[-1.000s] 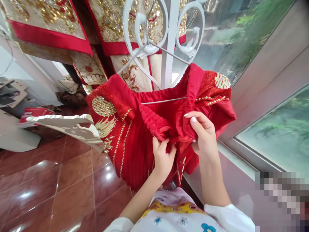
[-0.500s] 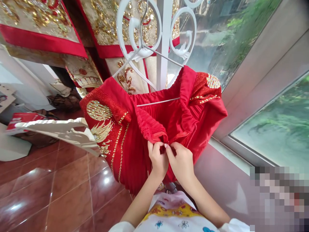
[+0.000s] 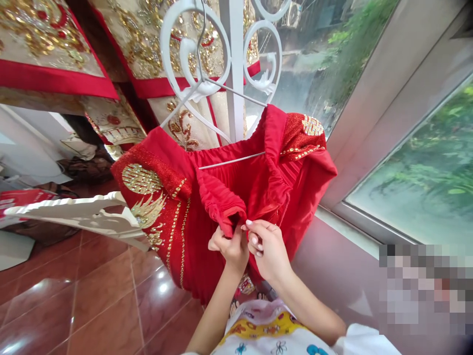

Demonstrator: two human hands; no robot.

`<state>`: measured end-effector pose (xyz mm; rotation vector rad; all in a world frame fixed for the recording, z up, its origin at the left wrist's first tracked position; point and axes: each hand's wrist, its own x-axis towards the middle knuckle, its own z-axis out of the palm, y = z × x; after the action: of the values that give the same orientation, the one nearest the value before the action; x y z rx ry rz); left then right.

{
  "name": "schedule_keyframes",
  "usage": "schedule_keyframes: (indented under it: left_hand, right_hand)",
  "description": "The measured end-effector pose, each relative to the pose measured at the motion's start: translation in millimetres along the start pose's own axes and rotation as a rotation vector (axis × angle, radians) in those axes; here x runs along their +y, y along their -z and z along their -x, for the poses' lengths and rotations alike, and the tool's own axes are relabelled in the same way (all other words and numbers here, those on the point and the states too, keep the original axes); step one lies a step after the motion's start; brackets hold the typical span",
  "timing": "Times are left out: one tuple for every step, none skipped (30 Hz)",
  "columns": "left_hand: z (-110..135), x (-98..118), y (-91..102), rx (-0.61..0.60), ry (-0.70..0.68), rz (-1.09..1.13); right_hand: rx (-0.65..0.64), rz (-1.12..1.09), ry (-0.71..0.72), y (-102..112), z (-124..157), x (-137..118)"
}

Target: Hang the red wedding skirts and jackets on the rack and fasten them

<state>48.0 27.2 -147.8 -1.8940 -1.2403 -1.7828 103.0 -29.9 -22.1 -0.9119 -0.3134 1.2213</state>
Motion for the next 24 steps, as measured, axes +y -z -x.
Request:
schedule_keyframes:
  left_hand:
    - [2.1, -1.8, 0.0, 0.018, -0.014, -0.02]
    - [3.1, -2.7, 0.8, 0.04, -0.032, -0.037]
    - [3.0, -2.9, 2.7, 0.055, -0.049, -0.048]
    - [1.6, -2.2, 5.5, 0.061, -0.064, -0.051]
    - [-1.1, -0.7, 9.4, 0.034, -0.065, -0.049]
    - [-4.8, 1.5, 14.1, -0.009, -0.055, -0.043]
    - [-9.6, 4.2, 19.3, -0.068, -0.044, -0.039]
    - [-15.2, 7.4, 24.3, -0.114, -0.032, -0.038]
    - [-21.4, 10.9, 28.7, -0.136, -0.02, -0.041]
    - [-28.1, 14.5, 32.0, -0.132, -0.012, -0.046]
    - [-34.8, 18.1, 33.8, -0.119, -0.009, -0.051]
    - [-41.5, 21.4, 34.0, -0.111, -0.01, -0.057]
    - [-47.9, 24.4, 32.9, -0.116, -0.016, -0.062]
    - [-53.6, 26.7, 30.7, -0.125, -0.027, -0.068]
    - [-58.5, 28.4, 28.0, -0.138, -0.048, -0.073]
    - [-62.6, 29.5, 25.3, -0.143, -0.072, -0.079]
    - [-65.7, 30.0, 23.0, -0.139, -0.095, -0.084]
    - [-68.0, 30.0, 21.6, -0.131, -0.112, -0.087]
    - [-69.6, 29.6, 21.0, -0.127, -0.121, -0.093]
    - [-70.7, 29.0, 21.3, -0.133, -0.124, -0.103]
    - [-71.5, 28.3, 22.2, -0.144, -0.125, -0.115]
    - [-72.0, 27.6, 23.6, -0.156, -0.131, -0.126]
    - [-72.4, 26.9, 25.1, -0.167, -0.145, -0.134]
    - [-72.7, 26.3, 26.5, -0.176, -0.165, -0.138]
  right_hand:
    - [0.019, 0.0, 0.034, -5.0, 2.5, -2.5]
    - [0.03, 0.008, 0.074, -9.1, 4.4, -5.6]
    - [0.031, 0.022, 0.117, -12.3, 5.4, -8.8]
    - [0.021, 0.042, 0.159, -14.4, 5.6, -11.4]
    - [0.001, 0.068, 0.192, -15.7, 5.1, -13.1]
    - [-0.023, 0.099, 0.215, -16.0, 4.0, -13.7]
    - [-0.044, 0.132, 0.231, -15.6, 2.6, -13.4]
    - [-0.061, 0.164, 0.236, -14.8, 1.0, -12.4]
    - [-0.079, 0.188, 0.219, -13.8, -0.5, -11.1]
    - [-0.091, 0.2, 0.193, -12.9, -1.6, -9.9]
    - [-0.101, 0.2, 0.167, -12.5, -2.4, -9.2]
    - [-0.112, 0.193, 0.143, -12.7, -2.7, -8.9]
    - [-0.122, 0.183, 0.124, -13.5, -2.6, -9.2]
    - [-0.123, 0.168, 0.119, -15.1, -2.1, -10.0]
    - [-0.118, 0.15, 0.127, -17.1, -1.4, -11.0]
    - [-0.109, 0.131, 0.139, -19.4, -0.7, -12.1]
    - [-0.101, 0.113, 0.155, -21.8, 0.1, -13.1]
    - [-0.091, 0.096, 0.175, -24.2, 0.8, -13.9]
    - [-0.085, 0.082, 0.193, -26.4, 1.4, -14.6]
    - [-0.085, 0.072, 0.197, -28.6, 1.8, -15.1]
    - [-0.086, 0.06, 0.191, -30.6, 2.1, -15.4]
    - [-0.081, 0.042, 0.181, -32.6, 2.3, -15.6]
    - [-0.071, 0.018, 0.17, -34.8, 2.2, -15.7]
    - [-0.058, -0.008, 0.16, -37.0, 2.0, -15.7]
